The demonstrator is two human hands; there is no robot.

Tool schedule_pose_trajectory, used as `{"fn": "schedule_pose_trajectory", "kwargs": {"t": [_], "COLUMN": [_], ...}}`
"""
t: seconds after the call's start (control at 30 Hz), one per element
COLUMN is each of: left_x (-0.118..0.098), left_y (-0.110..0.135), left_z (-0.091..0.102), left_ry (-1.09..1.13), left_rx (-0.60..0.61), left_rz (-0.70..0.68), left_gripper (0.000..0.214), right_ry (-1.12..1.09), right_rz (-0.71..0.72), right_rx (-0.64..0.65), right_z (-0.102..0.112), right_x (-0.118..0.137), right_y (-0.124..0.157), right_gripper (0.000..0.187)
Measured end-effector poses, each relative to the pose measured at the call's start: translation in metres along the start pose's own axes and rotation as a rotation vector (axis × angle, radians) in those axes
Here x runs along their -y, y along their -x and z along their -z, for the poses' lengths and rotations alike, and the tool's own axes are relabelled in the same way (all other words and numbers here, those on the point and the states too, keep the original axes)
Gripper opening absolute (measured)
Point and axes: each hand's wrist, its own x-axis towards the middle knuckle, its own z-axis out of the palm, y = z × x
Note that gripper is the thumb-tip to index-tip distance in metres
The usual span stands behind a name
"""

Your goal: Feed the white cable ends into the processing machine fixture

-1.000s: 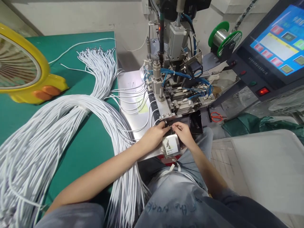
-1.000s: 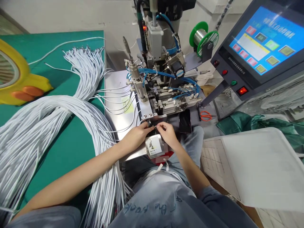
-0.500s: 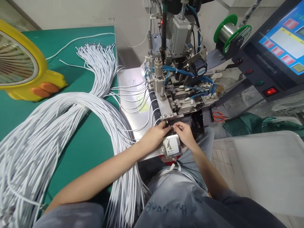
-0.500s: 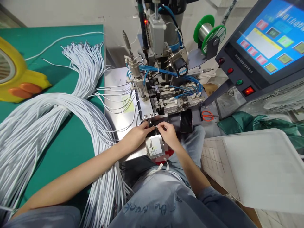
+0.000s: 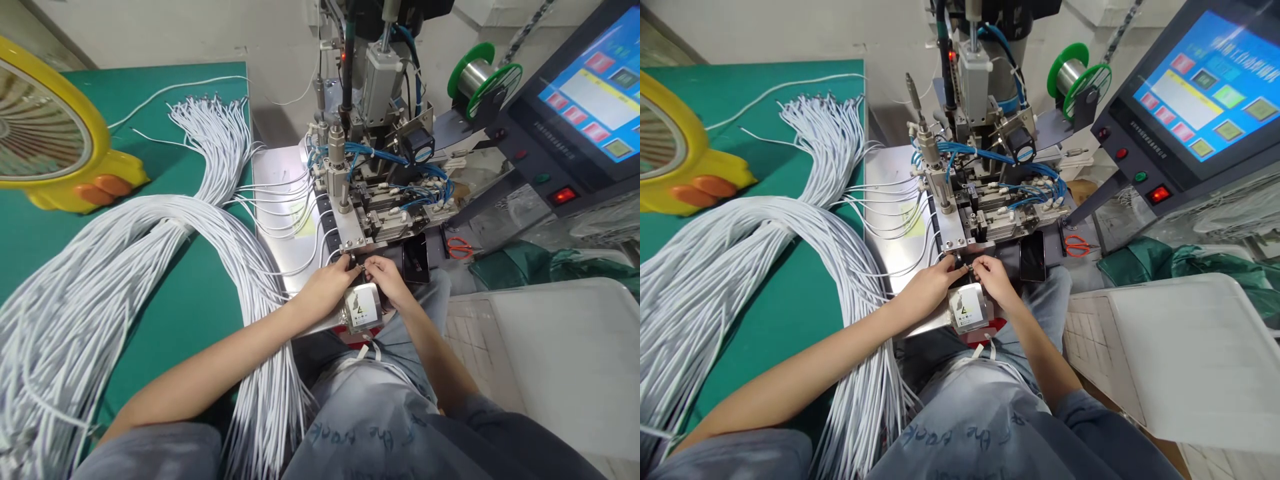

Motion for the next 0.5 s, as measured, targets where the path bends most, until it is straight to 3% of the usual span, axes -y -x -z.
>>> {"fn": "schedule_pose_trajectory", "kwargs": {"t": [0.13,0.27,0.37,0.43,0.47,0.5], "left_x": [-0.004,-0.006,-0.006,-0.004,-0.003,-0.002], "left_y": [0.004,0.01,0.012,0.011,0.011,0.01], "left_z": [0.011,0.024,0.026,0.024,0.022,0.02], "left_ry": [-0.081,-0.159,-0.16,-0.185,-0.196,-0.202], "left_rx": [0.027,0.118,0.116,0.067,0.038,0.012], "left_rz": [0.028,0.089,0.129,0.173,0.196,0.216], "left_gripper": [0.033,0.024,0.024,0.027,0.029,0.032], "right_ry": [0.064,0.279,0.33,0.32,0.319,0.326], "right_rz": [0.103,0.275,0.354,0.409,0.412,0.394], "right_rx": [0.083,-0.079,-0.309,-0.39,-0.346,-0.21], "right_z": [0.001,0.009,0.006,-0.007,-0.018,-0.03], "right_x": [-0.007,-0.007,0.002,0.008,0.009,0.009], "right_y": [-0.005,-0.004,0.023,0.051,0.066,0.079], "right_gripper": [0.029,0.025,0.022,0.022,0.022,0.022]}}
